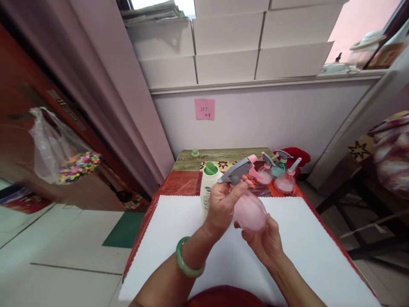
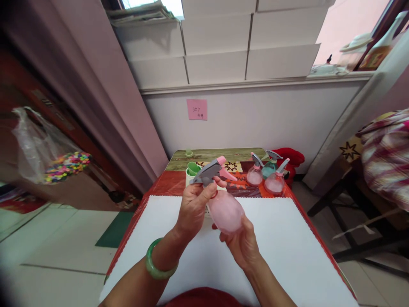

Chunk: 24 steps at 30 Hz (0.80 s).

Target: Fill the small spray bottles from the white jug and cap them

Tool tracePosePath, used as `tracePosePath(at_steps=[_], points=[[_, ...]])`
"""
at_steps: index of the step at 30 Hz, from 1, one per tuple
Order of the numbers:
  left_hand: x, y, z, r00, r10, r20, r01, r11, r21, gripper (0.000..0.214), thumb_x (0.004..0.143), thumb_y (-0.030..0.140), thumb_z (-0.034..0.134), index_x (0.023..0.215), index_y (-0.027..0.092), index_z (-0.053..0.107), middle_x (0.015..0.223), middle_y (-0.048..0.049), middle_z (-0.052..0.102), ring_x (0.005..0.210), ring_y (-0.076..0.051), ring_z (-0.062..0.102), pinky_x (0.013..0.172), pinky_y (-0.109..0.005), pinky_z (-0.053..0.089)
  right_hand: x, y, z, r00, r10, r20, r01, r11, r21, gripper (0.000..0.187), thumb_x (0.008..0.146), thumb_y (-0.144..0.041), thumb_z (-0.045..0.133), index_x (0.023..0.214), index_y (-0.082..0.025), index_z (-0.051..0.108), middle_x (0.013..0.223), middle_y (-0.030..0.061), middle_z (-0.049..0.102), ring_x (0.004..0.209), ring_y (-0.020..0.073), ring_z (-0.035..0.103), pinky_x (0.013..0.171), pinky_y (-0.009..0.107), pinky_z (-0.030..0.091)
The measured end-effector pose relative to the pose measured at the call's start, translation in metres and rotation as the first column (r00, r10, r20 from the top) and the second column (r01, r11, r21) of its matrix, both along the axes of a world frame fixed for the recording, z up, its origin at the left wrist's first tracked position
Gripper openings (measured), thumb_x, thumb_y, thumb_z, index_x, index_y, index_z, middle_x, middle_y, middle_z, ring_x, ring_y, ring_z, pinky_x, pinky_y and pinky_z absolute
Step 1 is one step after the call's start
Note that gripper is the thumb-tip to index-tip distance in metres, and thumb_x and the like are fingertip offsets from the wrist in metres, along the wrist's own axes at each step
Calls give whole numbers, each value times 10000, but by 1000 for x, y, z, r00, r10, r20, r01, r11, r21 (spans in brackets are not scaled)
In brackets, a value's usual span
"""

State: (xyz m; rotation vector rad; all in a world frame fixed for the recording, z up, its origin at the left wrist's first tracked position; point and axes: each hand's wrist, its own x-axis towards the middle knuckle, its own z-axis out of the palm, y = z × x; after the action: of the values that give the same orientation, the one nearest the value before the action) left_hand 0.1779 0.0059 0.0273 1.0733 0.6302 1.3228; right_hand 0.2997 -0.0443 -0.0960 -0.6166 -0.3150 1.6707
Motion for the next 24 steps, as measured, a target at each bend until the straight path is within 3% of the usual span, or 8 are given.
tracePosePath(at_steps=[2,5,8,11,14,18,21,24], points=[[-2,2,2,998,46,33,-47,998,45,285,844,456,843,924,185,809,983,-89,807,942,-230,745,894,-340,565,-2,-3,-5,991,-122,53,118,991,70,780,697,-558,895,1387,-310,626,1130,74,789,857,260,761,581,298,607],[-12,10,9,987,142,80,-151,982,117,243,898,433,801,959,197,811,1026,-80,810,1061,-234,740,1039,-363,529,0,-3,-12,981,-167,97,157,982,107,810,710,-520,881,1442,-319,596,1207,75,765,963,270,729,654,321,624],[-32,23,17,961,199,194,-228,964,141,252,903,439,800,967,195,807,1011,-74,812,1004,-217,755,1021,-364,552,6,0,-14,972,-186,145,167,977,135,803,719,-503,878,1451,-338,592,1326,66,724,1003,265,702,683,333,635],[-62,38,21,924,190,333,-231,969,86,274,958,436,735,998,170,791,1035,-95,817,940,-207,766,959,-370,594,10,6,-11,961,-208,184,180,970,161,761,722,-505,875,1419,-334,623,1355,65,712,1019,272,695,685,348,648],[-97,53,14,854,252,455,-259,965,-48,351,1071,413,548,935,164,755,1120,-106,812,971,-196,766,986,-399,597,12,13,-6,953,-219,210,186,968,167,705,745,-516,857,1390,-323,646,1353,73,713,1064,289,692,692,365,660],[-146,71,-21,765,331,552,-249,943,-221,479,1121,419,396,857,166,706,1104,-100,818,938,-176,769,1000,-404,593,16,26,7,930,-253,266,201,958,205,660,763,-496,848,1369,-322,650,1399,62,684,1134,291,681,732,369,675],[-177,80,-71,742,329,584,-117,921,-371,490,1132,440,342,1026,155,727,1049,-86,822,911,-177,772,996,-429,594,18,37,21,898,-281,338,196,944,264,664,748,-472,860,1356,-313,647,1439,56,651,1132,274,679,738,345,676],[-194,81,-130,724,361,588,-43,874,-484,520,1133,463,309,1030,172,727,992,-68,822,885,-179,775,969,-439,598,20,51,36,862,-294,414,173,936,305,709,738,-468,862,1386,-325,613,1482,57,619,1127,270,683,729,334,668]])
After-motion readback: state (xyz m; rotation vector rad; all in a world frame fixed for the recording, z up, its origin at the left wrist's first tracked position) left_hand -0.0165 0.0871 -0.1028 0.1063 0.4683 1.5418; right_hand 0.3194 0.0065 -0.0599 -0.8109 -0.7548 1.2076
